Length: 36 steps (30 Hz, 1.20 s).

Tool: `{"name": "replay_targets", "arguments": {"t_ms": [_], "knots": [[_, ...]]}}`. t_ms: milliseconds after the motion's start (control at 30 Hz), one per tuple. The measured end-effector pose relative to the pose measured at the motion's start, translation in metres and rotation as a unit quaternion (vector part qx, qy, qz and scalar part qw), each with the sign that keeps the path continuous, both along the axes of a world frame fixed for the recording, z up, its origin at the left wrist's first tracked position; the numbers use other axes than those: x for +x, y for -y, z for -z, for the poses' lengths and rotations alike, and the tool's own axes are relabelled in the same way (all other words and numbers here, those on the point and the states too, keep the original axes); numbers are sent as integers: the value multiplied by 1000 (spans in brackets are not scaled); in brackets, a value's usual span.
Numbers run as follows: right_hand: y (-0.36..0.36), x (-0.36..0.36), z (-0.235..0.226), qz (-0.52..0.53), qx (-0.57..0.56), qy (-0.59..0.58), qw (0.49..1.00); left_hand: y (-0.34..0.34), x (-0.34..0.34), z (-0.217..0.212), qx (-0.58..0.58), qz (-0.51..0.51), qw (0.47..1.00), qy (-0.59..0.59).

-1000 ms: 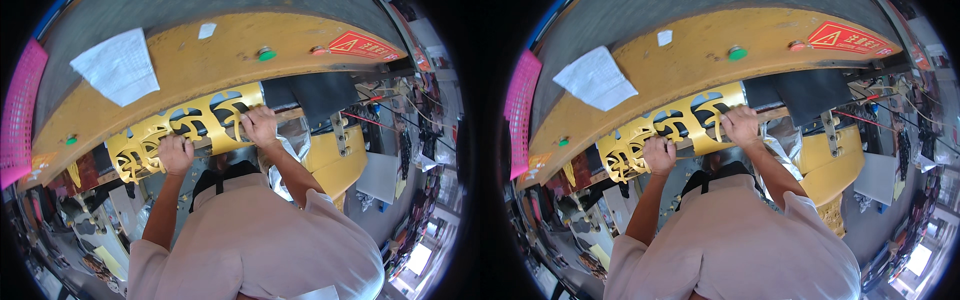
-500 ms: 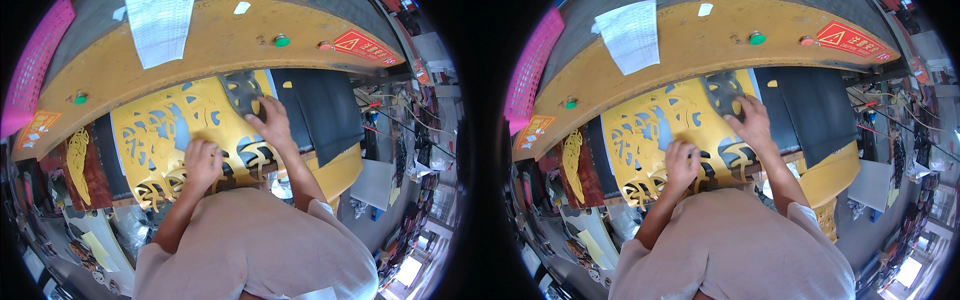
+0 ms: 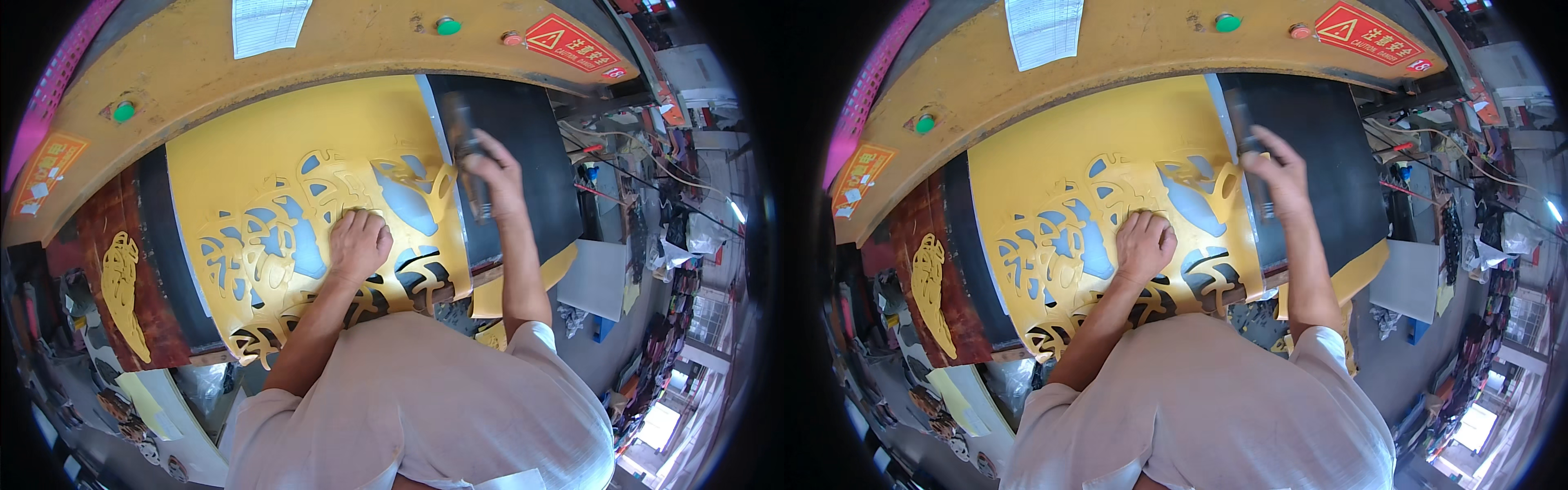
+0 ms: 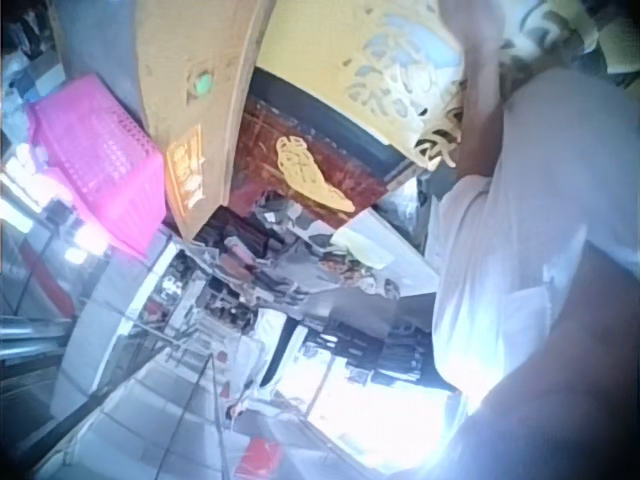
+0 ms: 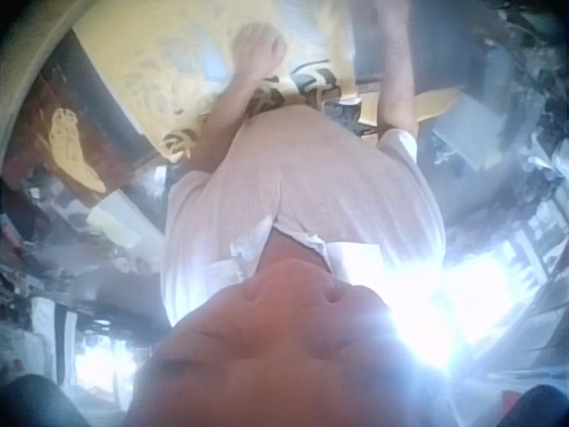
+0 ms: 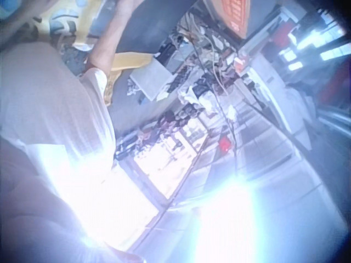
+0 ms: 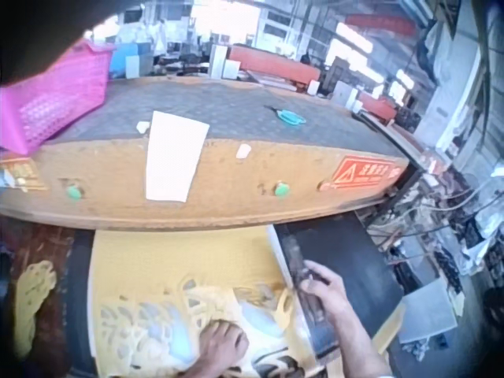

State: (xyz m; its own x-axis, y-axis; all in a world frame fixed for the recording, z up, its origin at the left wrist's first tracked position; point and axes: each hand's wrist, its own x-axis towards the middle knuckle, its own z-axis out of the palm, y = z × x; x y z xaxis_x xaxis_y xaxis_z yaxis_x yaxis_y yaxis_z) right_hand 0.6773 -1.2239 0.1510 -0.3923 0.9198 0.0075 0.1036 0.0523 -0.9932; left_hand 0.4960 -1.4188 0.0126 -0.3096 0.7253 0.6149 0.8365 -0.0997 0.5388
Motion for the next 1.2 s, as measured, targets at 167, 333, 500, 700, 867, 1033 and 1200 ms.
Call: {"name": "replay_targets", "arguments": {"t_ms": [167,333,500,700,867,1033,1200], "knots": [[-10,79,-28,101,23,-39,994,7,7,-1,-13,-7,1000,1],[-30,140,23,173,20,120,977,-12,13,-12,-194,-55,943,265],[-25,151,92,169,190,287,924,-62,5,-29,-143,-46,663,733],[-25,129,90,130,325,428,833,-102,-25,-51,-230,-5,540,809],[-64,5,78,-48,284,63,956,-122,-29,-60,-250,-84,520,813],[-91,-107,102,-160,431,94,883,-110,-9,-40,-154,-127,718,667],[-94,-124,116,-200,456,94,862,-100,17,-23,-143,-138,841,502]]}}
